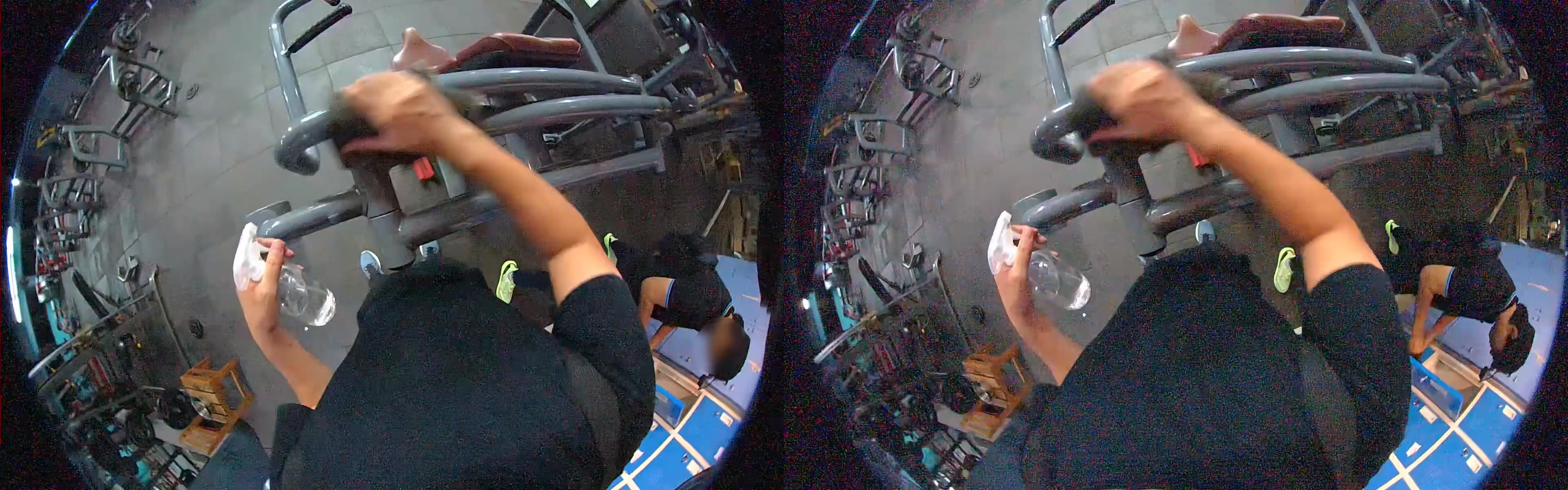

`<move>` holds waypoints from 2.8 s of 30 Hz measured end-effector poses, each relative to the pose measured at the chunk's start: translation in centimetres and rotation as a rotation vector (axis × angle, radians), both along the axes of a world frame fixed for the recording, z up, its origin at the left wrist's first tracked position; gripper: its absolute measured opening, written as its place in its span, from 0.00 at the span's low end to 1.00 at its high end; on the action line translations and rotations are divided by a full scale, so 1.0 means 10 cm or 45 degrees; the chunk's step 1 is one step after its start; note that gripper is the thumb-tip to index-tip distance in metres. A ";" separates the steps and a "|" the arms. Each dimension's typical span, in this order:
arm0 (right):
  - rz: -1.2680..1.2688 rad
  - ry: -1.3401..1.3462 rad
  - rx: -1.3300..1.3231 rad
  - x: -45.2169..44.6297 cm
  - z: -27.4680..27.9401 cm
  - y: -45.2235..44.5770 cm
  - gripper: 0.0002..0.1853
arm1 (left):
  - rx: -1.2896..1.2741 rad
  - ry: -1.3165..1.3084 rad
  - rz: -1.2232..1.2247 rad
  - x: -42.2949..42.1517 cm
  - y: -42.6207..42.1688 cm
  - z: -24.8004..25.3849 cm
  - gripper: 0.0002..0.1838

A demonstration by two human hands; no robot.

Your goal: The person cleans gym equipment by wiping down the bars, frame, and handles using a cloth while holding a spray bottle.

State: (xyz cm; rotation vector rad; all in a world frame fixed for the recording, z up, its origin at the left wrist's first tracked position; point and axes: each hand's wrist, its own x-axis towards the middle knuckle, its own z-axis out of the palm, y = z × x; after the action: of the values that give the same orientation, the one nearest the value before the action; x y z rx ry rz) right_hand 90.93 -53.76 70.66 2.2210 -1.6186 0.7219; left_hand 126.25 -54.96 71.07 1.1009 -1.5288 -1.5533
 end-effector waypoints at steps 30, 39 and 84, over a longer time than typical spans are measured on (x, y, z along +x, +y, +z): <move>0.441 1.290 0.400 1.36 -1.81 -1.16 0.11 | 0.092 -0.070 0.285 0.26 0.00 -0.57 0.10; -0.085 0.016 0.229 0.45 -0.12 0.12 0.38 | 0.041 0.040 -0.116 0.35 -0.13 -0.34 0.09; 0.194 0.690 0.439 2.03 -0.79 -0.90 0.25 | -0.011 -0.077 -0.089 0.54 -0.25 -0.64 0.09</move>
State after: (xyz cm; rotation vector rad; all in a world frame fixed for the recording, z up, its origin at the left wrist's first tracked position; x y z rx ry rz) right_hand 111.19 -62.74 62.71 2.4977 -1.3789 -0.1505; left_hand 131.68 -57.50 64.63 1.1090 -1.6288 -1.5712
